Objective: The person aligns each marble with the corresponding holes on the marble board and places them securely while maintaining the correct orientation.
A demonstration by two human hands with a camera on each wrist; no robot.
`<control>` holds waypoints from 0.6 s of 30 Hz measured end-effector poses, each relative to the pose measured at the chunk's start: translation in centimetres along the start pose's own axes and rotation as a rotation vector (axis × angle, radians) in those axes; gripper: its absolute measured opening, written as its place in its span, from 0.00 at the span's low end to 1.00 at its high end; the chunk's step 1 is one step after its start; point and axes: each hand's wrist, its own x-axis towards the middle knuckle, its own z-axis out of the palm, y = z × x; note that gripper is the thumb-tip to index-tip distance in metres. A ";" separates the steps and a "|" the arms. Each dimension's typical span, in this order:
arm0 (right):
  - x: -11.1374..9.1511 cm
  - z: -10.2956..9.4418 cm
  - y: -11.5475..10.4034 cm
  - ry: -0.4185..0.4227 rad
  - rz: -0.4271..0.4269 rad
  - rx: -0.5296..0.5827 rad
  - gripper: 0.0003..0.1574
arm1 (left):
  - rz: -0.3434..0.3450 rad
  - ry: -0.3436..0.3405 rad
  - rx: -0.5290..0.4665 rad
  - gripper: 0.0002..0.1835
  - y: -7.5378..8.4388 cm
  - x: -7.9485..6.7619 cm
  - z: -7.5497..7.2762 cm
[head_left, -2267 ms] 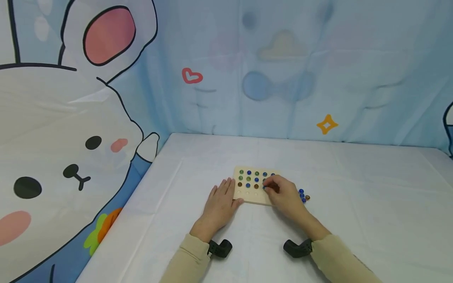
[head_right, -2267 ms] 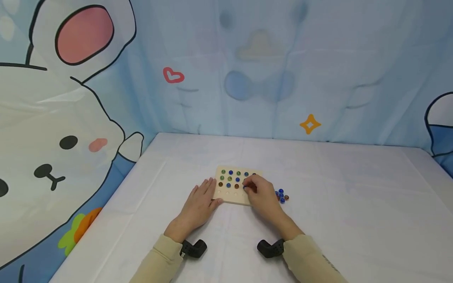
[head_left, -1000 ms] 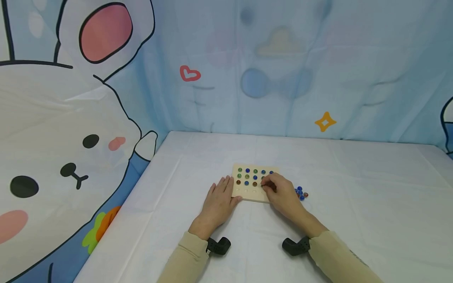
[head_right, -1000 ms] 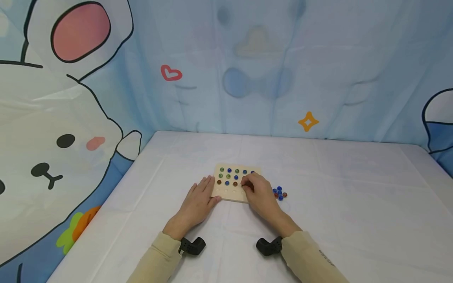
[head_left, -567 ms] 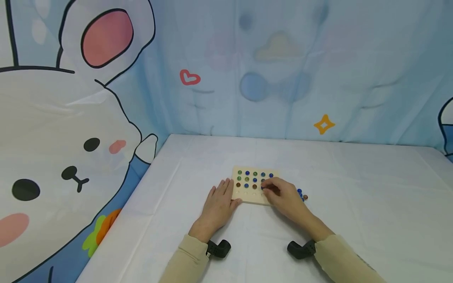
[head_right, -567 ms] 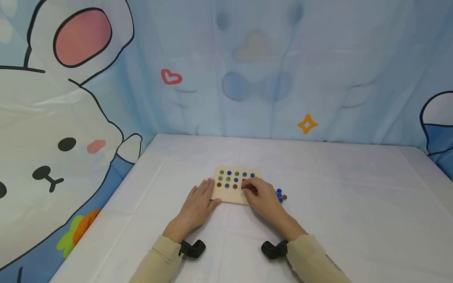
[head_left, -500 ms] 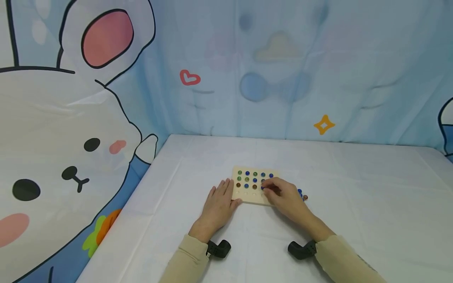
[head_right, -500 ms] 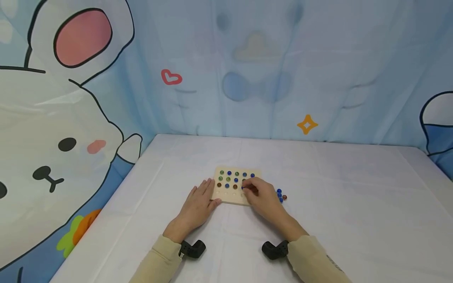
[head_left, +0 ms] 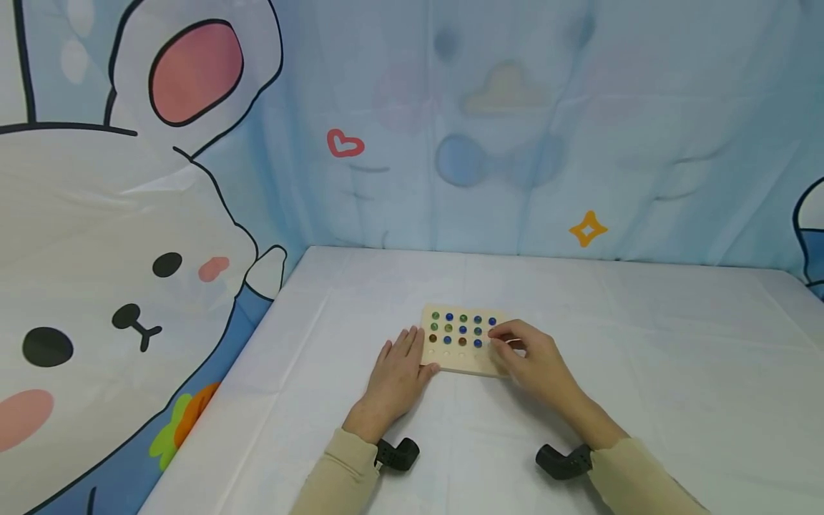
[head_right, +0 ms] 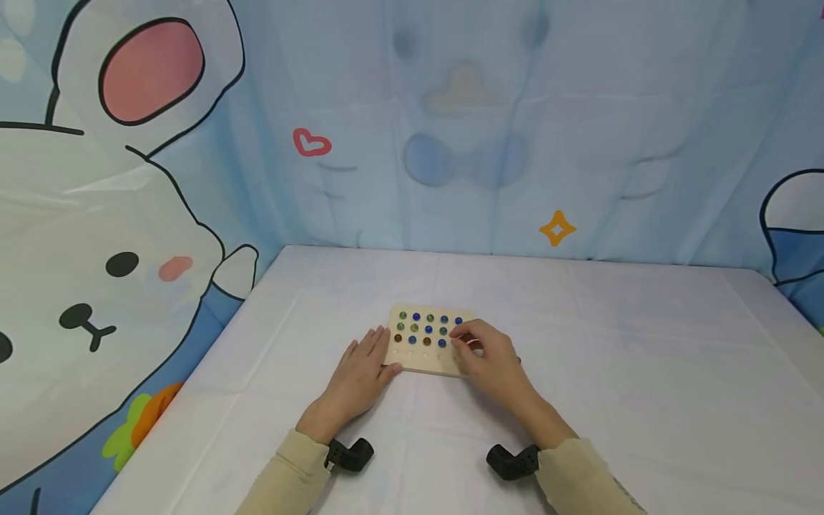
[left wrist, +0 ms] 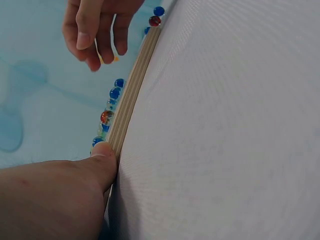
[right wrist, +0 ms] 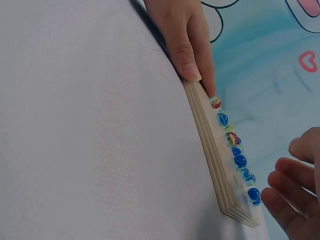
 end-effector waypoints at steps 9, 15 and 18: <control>-0.5 -1.5 -0.1 0.046 -0.012 -0.041 0.07 | -0.001 -0.006 -0.005 0.37 -0.1 0.0 0.1; -1.0 -2.6 -0.1 0.075 -0.011 -0.068 0.07 | -0.001 -0.002 -0.004 0.36 -0.1 0.0 0.2; -1.2 -3.2 0.1 0.090 -0.011 -0.084 0.08 | -0.002 -0.001 -0.006 0.37 -0.1 0.0 0.2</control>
